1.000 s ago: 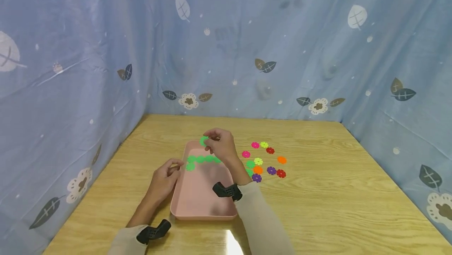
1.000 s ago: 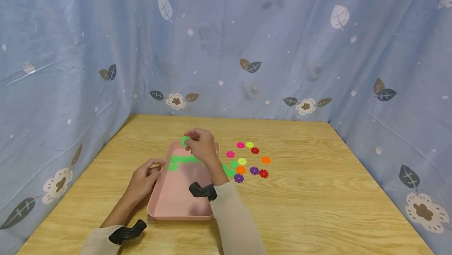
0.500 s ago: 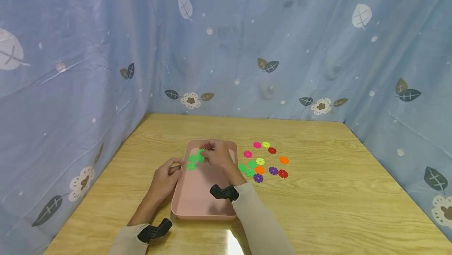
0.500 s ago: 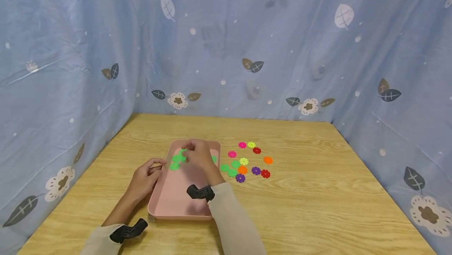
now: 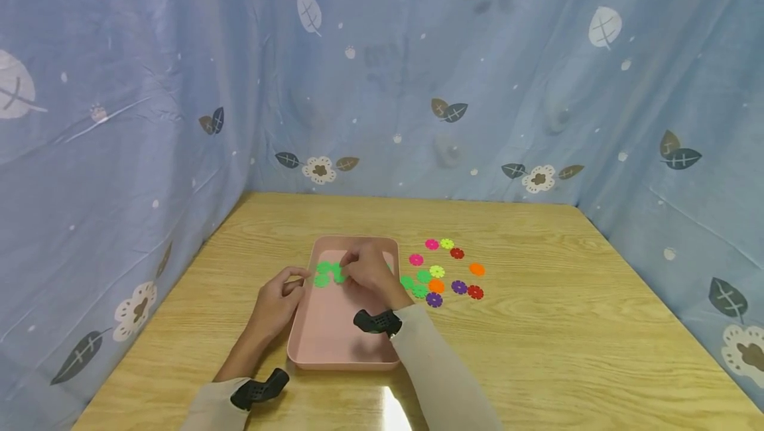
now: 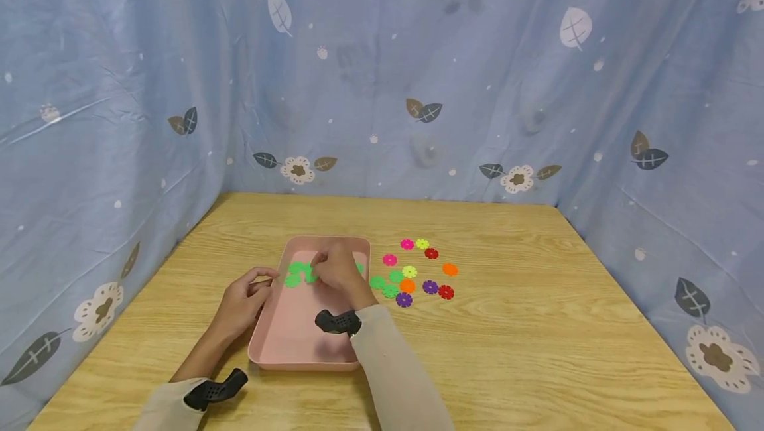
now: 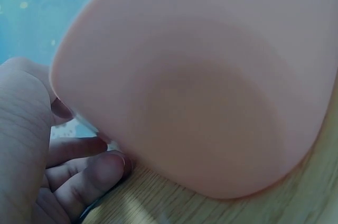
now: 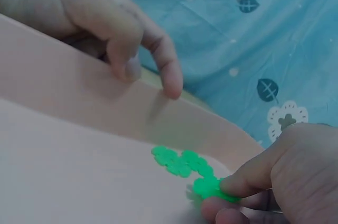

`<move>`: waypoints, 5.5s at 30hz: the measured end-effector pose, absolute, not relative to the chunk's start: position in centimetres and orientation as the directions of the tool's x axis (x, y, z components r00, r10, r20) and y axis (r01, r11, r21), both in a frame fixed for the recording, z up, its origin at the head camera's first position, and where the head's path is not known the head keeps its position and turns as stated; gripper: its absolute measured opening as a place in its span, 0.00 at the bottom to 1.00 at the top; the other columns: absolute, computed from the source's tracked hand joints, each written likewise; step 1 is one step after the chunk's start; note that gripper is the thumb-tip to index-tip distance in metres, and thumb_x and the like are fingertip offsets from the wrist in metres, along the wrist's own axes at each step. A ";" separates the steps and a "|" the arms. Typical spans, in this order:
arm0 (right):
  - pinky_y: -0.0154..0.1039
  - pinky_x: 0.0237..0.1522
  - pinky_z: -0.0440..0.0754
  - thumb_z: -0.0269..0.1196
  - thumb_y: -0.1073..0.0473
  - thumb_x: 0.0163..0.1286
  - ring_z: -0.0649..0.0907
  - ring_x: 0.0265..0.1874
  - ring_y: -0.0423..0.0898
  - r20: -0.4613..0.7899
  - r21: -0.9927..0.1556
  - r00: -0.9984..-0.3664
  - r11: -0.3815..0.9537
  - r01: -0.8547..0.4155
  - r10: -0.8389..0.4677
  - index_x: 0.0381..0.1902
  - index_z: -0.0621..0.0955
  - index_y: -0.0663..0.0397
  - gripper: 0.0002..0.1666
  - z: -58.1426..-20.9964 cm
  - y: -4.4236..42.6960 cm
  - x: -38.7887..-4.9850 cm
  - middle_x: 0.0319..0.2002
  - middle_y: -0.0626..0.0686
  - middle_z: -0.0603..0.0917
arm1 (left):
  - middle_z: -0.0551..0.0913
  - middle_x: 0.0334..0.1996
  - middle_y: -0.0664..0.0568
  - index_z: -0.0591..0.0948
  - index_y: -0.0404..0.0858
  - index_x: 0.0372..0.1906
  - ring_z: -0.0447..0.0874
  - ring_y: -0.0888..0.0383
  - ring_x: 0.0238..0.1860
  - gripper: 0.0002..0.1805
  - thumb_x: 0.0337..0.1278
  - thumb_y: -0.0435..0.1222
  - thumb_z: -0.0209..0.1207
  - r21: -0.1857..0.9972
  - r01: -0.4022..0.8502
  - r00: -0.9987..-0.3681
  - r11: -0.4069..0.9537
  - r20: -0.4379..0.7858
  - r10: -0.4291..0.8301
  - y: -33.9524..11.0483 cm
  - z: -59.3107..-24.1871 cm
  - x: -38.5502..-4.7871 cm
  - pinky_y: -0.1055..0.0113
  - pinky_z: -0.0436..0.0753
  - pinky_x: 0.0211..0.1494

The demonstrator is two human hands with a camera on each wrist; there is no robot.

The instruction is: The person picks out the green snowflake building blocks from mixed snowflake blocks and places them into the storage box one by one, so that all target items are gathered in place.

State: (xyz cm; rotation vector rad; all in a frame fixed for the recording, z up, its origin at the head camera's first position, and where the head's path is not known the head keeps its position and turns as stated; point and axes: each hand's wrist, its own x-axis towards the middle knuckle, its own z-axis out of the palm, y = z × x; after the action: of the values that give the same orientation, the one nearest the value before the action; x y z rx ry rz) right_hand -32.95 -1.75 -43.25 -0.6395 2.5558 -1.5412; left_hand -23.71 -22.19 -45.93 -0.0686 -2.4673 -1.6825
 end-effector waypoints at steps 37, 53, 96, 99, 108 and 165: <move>0.33 0.18 0.74 0.70 0.73 0.55 0.78 0.12 0.41 0.073 -0.797 -0.934 0.542 -0.266 -0.351 0.18 0.82 0.57 0.12 -43.2 -2.6 -32.6 0.13 0.49 0.81 | 0.82 0.59 0.34 0.78 0.37 0.60 0.84 0.43 0.58 0.18 0.70 0.31 0.50 0.927 0.123 -0.990 0.355 0.140 -0.024 -22.2 -45.6 -23.6 0.68 0.81 0.43; 0.33 0.27 0.77 0.65 0.70 0.64 0.78 0.21 0.40 0.170 -0.814 -0.920 0.476 -0.333 -0.353 0.33 0.84 0.59 0.03 -42.7 -2.4 -32.7 0.26 0.49 0.83 | 0.82 0.59 0.35 0.80 0.38 0.59 0.81 0.42 0.63 0.17 0.70 0.32 0.51 0.915 0.135 -0.987 0.379 0.159 -0.032 -22.2 -45.2 -23.7 0.68 0.81 0.42; 0.42 0.34 0.79 0.65 0.71 0.62 0.77 0.30 0.49 0.148 -0.704 -0.930 0.625 -0.338 -0.336 0.38 0.85 0.61 0.06 -40.3 9.3 -33.1 0.33 0.54 0.81 | 0.82 0.60 0.38 0.82 0.38 0.53 0.79 0.42 0.65 0.15 0.66 0.32 0.52 0.882 0.137 -0.979 0.451 0.189 -0.071 -22.0 -45.6 -23.5 0.64 0.78 0.47; 0.41 0.32 0.79 0.67 0.74 0.57 0.78 0.29 0.48 0.092 -0.714 -0.937 0.634 -0.298 -0.337 0.36 0.84 0.61 0.09 -40.4 9.6 -33.3 0.31 0.53 0.82 | 0.83 0.59 0.38 0.82 0.37 0.54 0.77 0.43 0.66 0.15 0.67 0.32 0.52 0.887 0.130 -0.981 0.443 0.179 -0.070 -22.1 -45.6 -23.4 0.65 0.78 0.46; 0.44 0.36 0.84 0.79 0.65 0.48 0.82 0.34 0.48 -0.086 -0.557 -0.937 0.796 -0.236 -0.338 0.37 0.86 0.56 0.18 -41.1 9.5 -33.5 0.38 0.51 0.85 | 0.83 0.58 0.37 0.81 0.38 0.57 0.75 0.43 0.68 0.16 0.68 0.32 0.51 0.897 0.135 -0.984 0.421 0.171 -0.050 -22.0 -45.4 -23.2 0.65 0.78 0.47; 0.36 0.22 0.83 0.63 0.73 0.60 0.85 0.14 0.51 0.389 -0.825 -0.869 0.305 -0.476 -0.305 0.32 0.84 0.60 0.06 -43.7 0.2 -33.1 0.21 0.56 0.85 | 0.81 0.60 0.35 0.76 0.40 0.68 0.83 0.42 0.60 0.24 0.69 0.30 0.51 0.916 0.174 -0.982 0.361 0.191 -0.010 -22.1 -45.8 -23.4 0.63 0.85 0.51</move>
State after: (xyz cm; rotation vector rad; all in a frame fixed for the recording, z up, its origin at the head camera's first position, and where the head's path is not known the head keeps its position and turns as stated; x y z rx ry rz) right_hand -33.06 0.22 -43.68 -0.8051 2.6615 -1.7785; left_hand -23.37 -22.06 -45.76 -0.1495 -2.4522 -1.6824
